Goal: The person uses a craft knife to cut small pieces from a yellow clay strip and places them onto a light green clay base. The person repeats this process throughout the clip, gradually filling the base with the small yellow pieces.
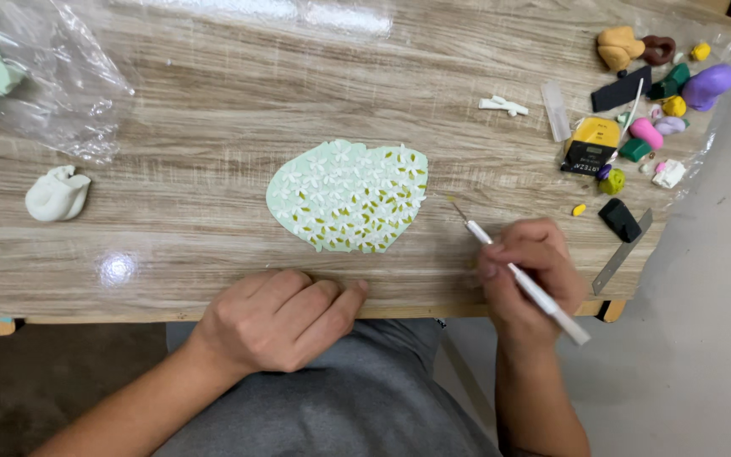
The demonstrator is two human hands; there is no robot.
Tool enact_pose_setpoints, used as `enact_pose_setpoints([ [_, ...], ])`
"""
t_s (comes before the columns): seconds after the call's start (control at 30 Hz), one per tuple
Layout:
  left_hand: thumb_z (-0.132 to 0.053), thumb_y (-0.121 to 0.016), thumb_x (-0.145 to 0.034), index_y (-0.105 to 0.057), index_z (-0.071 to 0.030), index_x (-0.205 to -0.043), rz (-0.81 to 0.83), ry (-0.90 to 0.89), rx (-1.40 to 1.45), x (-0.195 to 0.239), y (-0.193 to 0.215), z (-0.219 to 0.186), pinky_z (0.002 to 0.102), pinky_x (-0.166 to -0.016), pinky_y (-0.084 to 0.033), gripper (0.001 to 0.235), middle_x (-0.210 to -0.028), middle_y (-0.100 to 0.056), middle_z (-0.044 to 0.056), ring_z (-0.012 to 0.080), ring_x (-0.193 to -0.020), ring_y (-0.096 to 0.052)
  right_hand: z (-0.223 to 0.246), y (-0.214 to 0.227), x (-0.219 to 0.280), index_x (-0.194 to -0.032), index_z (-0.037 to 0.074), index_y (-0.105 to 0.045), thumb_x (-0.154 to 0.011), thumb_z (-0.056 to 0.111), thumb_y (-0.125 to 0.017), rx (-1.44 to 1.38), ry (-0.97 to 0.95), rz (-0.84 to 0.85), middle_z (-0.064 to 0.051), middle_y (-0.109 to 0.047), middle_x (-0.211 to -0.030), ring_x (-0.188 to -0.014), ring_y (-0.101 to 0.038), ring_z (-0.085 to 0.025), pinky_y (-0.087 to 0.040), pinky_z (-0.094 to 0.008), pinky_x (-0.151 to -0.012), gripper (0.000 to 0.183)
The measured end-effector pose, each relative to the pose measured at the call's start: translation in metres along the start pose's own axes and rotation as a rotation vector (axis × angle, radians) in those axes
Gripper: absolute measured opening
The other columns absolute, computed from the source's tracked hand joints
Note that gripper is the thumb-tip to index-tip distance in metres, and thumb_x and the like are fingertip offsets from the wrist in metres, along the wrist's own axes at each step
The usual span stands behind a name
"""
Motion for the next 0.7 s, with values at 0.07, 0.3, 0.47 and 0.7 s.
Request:
enact_pose_setpoints([
  [0.07,-0.016,-0.065,-0.099,-0.072,-0.017,-0.091,0.099,-0.019,0.030,0.000,0.001,0.003,0.022,-0.052,-0.043,0.011,-0.074,-0.060,-0.002,0.0118,-0.056,-0.052,0.004,-0.006,-0.016,-0.095,-0.003,-0.065,-0.089,-0.004,-0.071,-0.023,-0.050,0.020,-0.018,-0.058,-0.095,-0.070,-0.062,-0.019,-0.057,-0.027,-0.063,0.009],
  [0.3,-0.017,-0.070,-0.100,-0.074,-0.017,-0.100,0.199,-0.035,0.074,0.001,-0.004,0.006,0.021,-0.051,-0.038,0.004,-0.082,-0.064,-0.005,0.0093,-0.061,-0.053,-0.009,-0.022,-0.054,-0.112,0.011,-0.045,-0.098,0.010,-0.066,-0.284,-0.337,0.060,-0.027,-0.064,-0.112,-0.083,-0.067,-0.028,-0.060,-0.029,-0.071,0.026],
  [0.47,-0.019,-0.070,-0.100,-0.074,-0.018,-0.102,0.218,-0.029,0.069,0.000,-0.005,0.008,0.019,-0.053,-0.041,0.004,-0.083,-0.065,-0.007,0.0074,-0.061,-0.054,-0.005,-0.033,-0.065,-0.129,0.019,-0.032,-0.106,0.006,-0.058,-0.170,-0.322,0.121,-0.027,-0.067,-0.106,-0.062,-0.059,-0.025,-0.054,-0.029,-0.065,0.038],
  [0.7,-0.020,-0.064,-0.102,-0.075,-0.018,-0.102,0.242,-0.031,0.057,-0.004,-0.004,0.010,0.018,-0.053,-0.042,0.011,-0.082,-0.064,-0.006,0.0072,-0.061,-0.053,-0.006,-0.044,-0.078,-0.122,0.014,-0.039,-0.106,0.009,-0.057,-0.139,-0.405,0.148,-0.020,-0.066,-0.101,-0.057,-0.051,-0.017,-0.048,-0.024,-0.055,0.025],
])
Point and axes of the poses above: each hand's wrist, its own x-axis away from the middle knuckle, its own y-axis out of the back of the hand, z = x × y, the point moved 7 cm from there along -x, towards the middle knuckle
